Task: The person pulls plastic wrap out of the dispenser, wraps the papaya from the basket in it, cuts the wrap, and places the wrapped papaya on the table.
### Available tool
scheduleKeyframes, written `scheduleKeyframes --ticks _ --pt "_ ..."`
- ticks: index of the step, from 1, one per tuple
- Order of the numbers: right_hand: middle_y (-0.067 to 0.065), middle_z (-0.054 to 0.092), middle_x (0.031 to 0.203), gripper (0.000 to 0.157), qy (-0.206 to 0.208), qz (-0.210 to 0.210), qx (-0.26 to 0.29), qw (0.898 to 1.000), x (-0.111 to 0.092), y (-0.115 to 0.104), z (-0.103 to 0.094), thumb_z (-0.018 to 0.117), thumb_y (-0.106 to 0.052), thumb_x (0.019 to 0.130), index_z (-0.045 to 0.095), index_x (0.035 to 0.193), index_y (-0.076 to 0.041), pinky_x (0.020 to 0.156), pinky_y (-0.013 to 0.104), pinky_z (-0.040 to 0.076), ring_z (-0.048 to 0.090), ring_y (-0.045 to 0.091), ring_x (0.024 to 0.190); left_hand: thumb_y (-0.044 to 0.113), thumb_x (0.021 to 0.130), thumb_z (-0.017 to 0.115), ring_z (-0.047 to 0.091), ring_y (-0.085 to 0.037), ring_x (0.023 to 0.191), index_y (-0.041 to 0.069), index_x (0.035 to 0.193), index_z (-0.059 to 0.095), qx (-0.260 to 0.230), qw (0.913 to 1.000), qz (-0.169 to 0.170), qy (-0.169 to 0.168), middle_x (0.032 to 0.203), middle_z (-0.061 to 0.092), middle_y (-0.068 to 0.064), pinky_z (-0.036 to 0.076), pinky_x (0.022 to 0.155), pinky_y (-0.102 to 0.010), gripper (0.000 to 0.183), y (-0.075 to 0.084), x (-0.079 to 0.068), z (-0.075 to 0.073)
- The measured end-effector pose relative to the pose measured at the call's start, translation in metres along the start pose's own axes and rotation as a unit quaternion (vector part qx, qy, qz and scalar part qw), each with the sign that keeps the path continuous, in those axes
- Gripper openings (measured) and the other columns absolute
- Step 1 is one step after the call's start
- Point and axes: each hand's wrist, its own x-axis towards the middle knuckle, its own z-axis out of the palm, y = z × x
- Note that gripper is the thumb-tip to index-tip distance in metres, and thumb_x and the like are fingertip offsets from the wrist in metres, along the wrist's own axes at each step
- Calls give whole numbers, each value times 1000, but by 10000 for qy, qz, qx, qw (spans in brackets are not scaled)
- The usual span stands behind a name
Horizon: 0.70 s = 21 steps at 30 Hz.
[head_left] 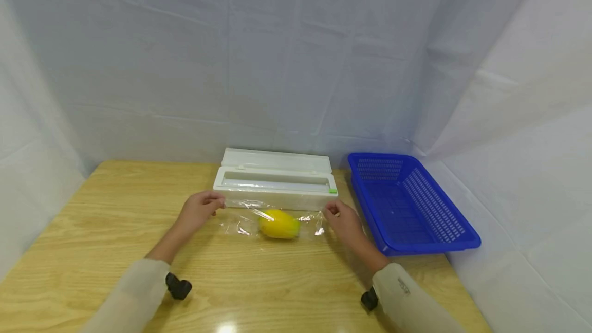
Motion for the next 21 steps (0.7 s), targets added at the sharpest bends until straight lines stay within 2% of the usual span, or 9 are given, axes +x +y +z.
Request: scheduleKeyframes --ticks 5,11,16,21 --pt "0 67 83 9 29 124 -166 9998 3 4 6 68 -20 94 68 96 -12 67 30 47 55 12 71 18 104 58 66 -28 95 -3 117 67 67 9998 -64 197 106 73 -17 56 75 -30 27 -7 4 6" --pt "0 67 84 11 81 246 -358 9990 8 7 13 67 -22 95 69 101 -12 67 31 47 58 14 76 19 104 58 62 -21 81 -1 118 68 150 9991 -225 316 106 72 -19 53 66 -27 27 -12 7 11" --pt "4 70 89 15 193 388 -175 9989 9 6 15 68 -19 95 68 107 -9 71 35 50 61 18 79 19 102 60 58 -16 75 -1 117 69 300 9984 -292 383 98 71 -19 48 60 -24 26 -13 7 12" --pt "9 72 96 25 177 713 156 9972 9 9 17 69 -20 95 64 114 -6 78 41 53 66 23 86 17 100 64 58 -12 73 -1 115 71 419 9971 -311 552 91 72 -13 49 60 -22 25 -17 10 16"
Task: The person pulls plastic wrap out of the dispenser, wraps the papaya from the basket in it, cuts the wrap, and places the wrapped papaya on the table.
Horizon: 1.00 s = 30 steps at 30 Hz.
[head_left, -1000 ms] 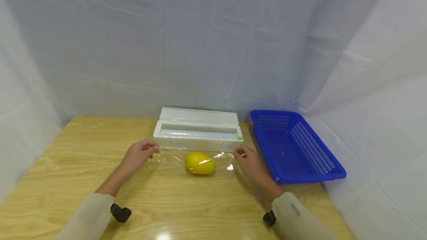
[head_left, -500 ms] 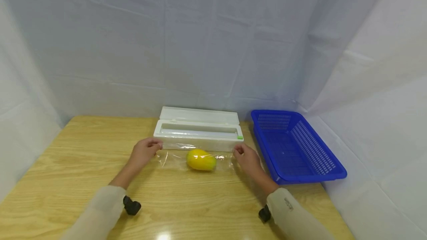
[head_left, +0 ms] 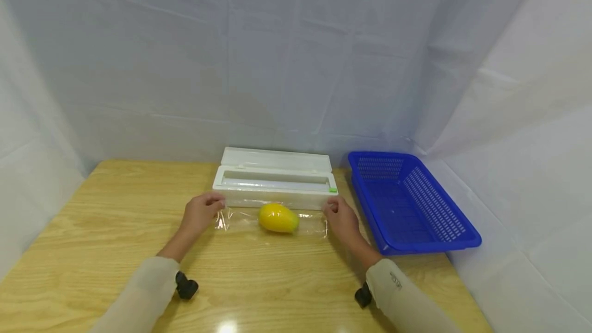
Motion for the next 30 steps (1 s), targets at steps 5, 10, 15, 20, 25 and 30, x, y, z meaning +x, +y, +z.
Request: scheduleKeyframes --ticks 5,10,15,20,25,30 --pt "16 72 95 27 55 95 190 9998 0 3 3 73 -17 90 64 110 0 79 42 55 68 30 90 16 97 67 58 -7 69 -2 112 73 33 9998 -56 181 90 74 -13 48 59 -20 24 -5 0 5" --pt "16 73 92 22 -13 261 428 9987 1 6 5 73 -14 89 69 103 3 71 32 53 67 25 84 15 97 67 57 -8 67 -4 109 74 -102 9998 -57 170 83 73 -10 49 59 -21 23 -8 0 7" --pt "16 75 90 18 -327 191 629 9973 3 6 6 72 -10 91 72 102 5 66 25 52 69 18 77 15 98 66 56 -9 68 -4 110 74 -27 9999 -68 83 79 71 -8 48 60 -22 24 -9 -1 8" --pt "10 75 88 13 -362 253 411 9982 4 7 6 71 -12 93 77 96 -2 71 26 50 65 17 80 16 100 64 59 -8 77 -5 116 72 -59 9999 -96 -88 97 75 -16 49 66 -20 28 -9 -1 11" --pt "6 73 86 13 -356 217 105 9991 5 8 6 68 -16 95 77 91 -7 76 32 49 62 19 84 18 100 63 60 -11 82 -3 115 73 -47 9998 -117 -176 104 75 -17 50 71 -21 27 -9 1 13" --pt "2 68 79 18 -501 148 -259 9983 6 7 5 65 -24 98 72 87 -11 72 33 47 59 18 78 19 101 62 57 -13 80 -3 111 72 106 9998 -125 -66 96 72 -14 48 71 -24 27 -12 5 12"
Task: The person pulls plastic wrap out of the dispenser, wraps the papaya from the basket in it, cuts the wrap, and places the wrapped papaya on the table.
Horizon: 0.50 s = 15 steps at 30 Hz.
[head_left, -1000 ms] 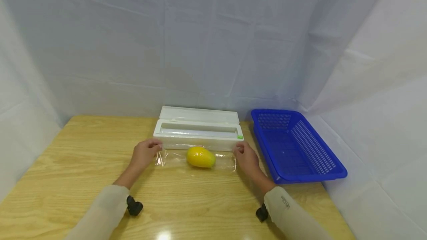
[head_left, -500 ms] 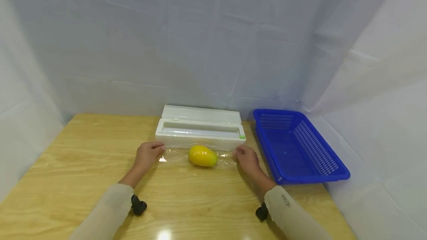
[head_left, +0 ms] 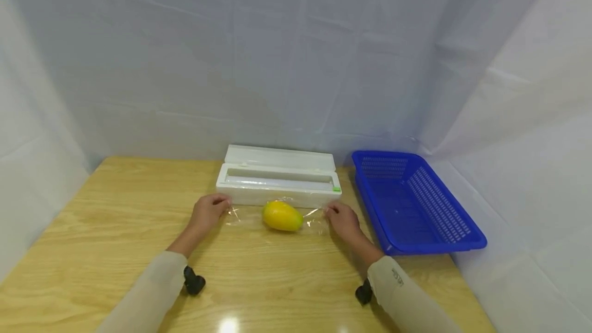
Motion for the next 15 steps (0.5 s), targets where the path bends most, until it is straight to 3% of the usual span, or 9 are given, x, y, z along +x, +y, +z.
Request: scheduleKeyframes --ticks 7,15 --pt "-2 63 73 23 -15 -37 -570 9984 0 0 -3 64 -28 99 67 79 -16 71 35 43 57 20 74 19 102 60 57 -14 76 -5 114 71 115 9998 -133 30 90 71 -12 48 67 -26 28 -1 1 -1" --pt "-3 63 72 27 19 -158 -783 9968 0 1 -6 65 -32 98 66 76 -17 78 40 44 58 20 75 18 101 62 56 -12 67 -4 109 72 194 9995 -83 230 84 70 -12 48 61 -25 26 -2 0 -2"
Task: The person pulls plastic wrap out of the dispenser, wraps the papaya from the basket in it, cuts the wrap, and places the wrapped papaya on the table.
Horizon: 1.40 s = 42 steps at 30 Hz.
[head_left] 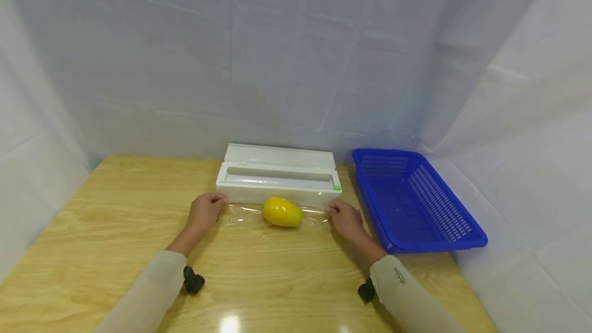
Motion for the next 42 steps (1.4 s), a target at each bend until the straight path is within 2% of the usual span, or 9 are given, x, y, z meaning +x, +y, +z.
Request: scheduleKeyframes --ticks 6,16,18,22,26,31,36,39,42 --pt "-3 64 72 26 -41 83 55 9999 0 -2 -2 65 -31 98 67 76 -17 84 44 43 58 22 77 19 101 62 55 -10 60 -2 108 74 171 9994 104 268 79 71 -12 47 57 -26 25 0 -1 -1" --pt "-5 62 70 25 -95 69 127 9999 0 -2 -1 66 -32 98 70 79 -16 91 45 42 56 18 74 22 102 60 53 -15 60 0 105 75 564 9963 294 580 72 68 -8 44 55 -27 26 5 -1 2" --pt "-5 63 71 24 -101 53 141 9998 0 -2 0 66 -32 98 70 80 -17 95 46 41 58 18 74 23 103 60 55 -16 62 0 103 75 670 9952 351 619 75 69 -9 46 58 -30 27 6 0 3" --pt "-4 60 69 26 -106 -1 173 9998 0 0 0 65 -33 98 67 78 -16 93 44 40 56 17 72 25 103 59 63 -23 74 0 104 74 840 9936 436 613 93 75 -16 54 71 -41 29 7 -1 3" --pt "-5 58 67 29 -75 -121 314 9994 0 2 0 65 -32 98 63 74 -16 76 35 42 51 14 65 24 104 58 66 -28 88 -1 110 73 800 9945 455 499 104 75 -17 55 83 -48 30 6 -2 0" --pt "-1 62 67 27 -166 -198 1035 9943 -1 4 0 68 -24 98 67 75 -9 59 24 42 52 10 61 21 104 57 63 -26 86 -1 112 73 730 9952 463 448 97 73 -15 53 79 -43 28 2 -3 -6" --pt "5 64 73 22 -403 -204 1879 9812 -1 6 -2 64 -14 99 71 86 3 63 21 46 55 9 69 22 104 56 60 -22 79 -1 115 71 695 9961 406 354 97 73 -15 48 68 -33 29 -1 -5 -12" --pt "6 66 79 22 -450 -225 2030 9779 -4 6 -8 64 -17 100 71 92 3 63 23 46 55 10 74 23 104 57 64 -25 82 0 116 71 655 9960 457 412 103 73 -18 50 69 -33 30 5 -11 -14" --pt "11 70 91 22 -501 -302 2085 9763 -6 6 -14 65 -18 99 72 103 2 71 25 51 60 14 83 25 103 59 65 -27 84 2 115 71 737 9934 657 579 106 73 -17 52 69 -35 29 17 -22 -15"
